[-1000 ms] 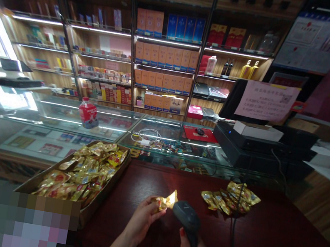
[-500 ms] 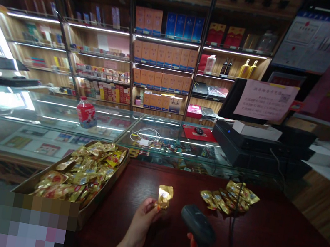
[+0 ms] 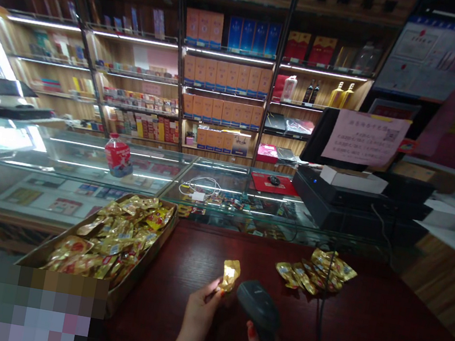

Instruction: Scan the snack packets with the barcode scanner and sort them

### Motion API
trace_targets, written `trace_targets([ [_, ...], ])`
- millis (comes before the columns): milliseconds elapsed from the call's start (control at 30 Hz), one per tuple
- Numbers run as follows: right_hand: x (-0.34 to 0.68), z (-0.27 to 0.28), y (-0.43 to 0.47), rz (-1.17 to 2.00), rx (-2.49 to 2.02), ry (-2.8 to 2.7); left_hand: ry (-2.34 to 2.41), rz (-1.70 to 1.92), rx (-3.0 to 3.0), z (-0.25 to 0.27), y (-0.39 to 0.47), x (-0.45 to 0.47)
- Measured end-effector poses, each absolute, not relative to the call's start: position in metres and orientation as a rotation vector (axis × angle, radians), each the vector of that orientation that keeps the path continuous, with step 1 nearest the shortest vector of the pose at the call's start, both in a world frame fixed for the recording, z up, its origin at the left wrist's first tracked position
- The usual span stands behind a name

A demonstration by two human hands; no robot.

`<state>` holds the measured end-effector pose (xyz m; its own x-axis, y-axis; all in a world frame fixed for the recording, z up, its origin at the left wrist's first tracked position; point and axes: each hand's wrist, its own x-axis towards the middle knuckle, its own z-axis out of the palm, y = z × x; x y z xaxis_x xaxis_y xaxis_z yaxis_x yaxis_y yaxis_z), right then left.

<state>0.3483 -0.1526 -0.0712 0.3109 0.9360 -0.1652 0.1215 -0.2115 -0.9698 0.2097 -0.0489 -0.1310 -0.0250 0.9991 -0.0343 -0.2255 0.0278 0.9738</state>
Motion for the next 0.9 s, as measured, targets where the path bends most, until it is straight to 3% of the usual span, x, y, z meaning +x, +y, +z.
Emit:
trace_targets([
  [400, 0.345, -0.096, -0.139, 1.065, -1.546, -0.954, 1.03, 1.281, 0.982, -0.122, -0.055, 0.216],
  [900, 0.347, -0.086, -0.147, 1.07, -1.572, -0.984, 1.03, 1.259, 0.928, -0.126, -0.058, 0.221],
])
